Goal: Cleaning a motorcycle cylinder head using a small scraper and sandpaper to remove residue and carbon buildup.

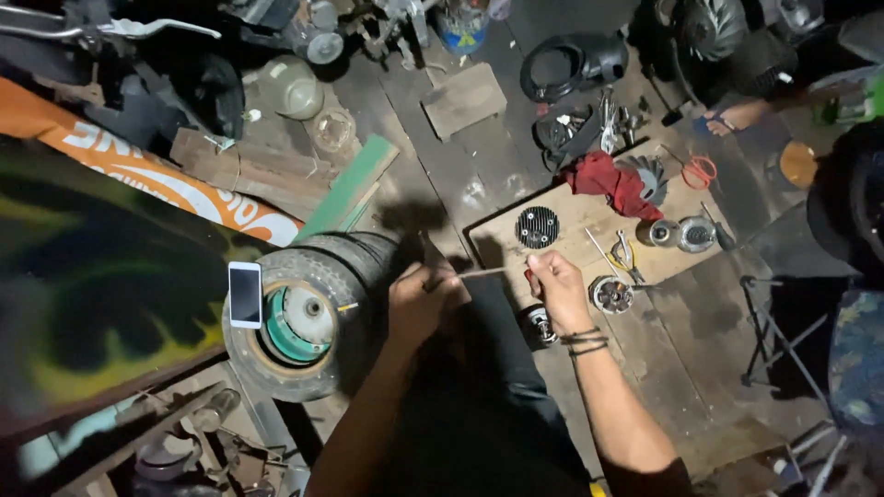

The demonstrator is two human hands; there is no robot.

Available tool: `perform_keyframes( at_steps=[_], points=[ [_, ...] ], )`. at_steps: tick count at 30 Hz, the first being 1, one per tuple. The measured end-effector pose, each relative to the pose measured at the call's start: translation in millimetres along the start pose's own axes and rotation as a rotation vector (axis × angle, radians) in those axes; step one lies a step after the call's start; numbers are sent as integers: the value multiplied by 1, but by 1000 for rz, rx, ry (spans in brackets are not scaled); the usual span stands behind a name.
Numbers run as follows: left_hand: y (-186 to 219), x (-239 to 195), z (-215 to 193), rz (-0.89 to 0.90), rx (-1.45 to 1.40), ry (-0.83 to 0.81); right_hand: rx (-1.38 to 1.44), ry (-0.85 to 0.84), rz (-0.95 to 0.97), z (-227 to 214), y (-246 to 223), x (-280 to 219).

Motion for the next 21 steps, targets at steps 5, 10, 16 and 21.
perform_keyframes(
  at_steps=[5, 10, 16, 21],
  points=[
    [21, 44, -21, 17, -86, 4, 243, 134, 66, 25, 4, 53],
    [28, 109, -26, -107, -153, -73, 245, 177, 86, 47, -18, 120],
    [25, 255, 12, -149, 29, -155, 400, 210, 195, 74, -61, 247],
    [119, 371, 18, -61, 26, -286, 396, 228, 132, 55, -99, 343]
  ],
)
Point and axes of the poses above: each hand's wrist, its own x-axis towards the middle knuckle, its own z-axis out of the palm, y = z × x, the point moved 4 cm from there along x, towards the middle knuckle, and after that the axes turned 12 degrees about x, right-handed, at the moved point
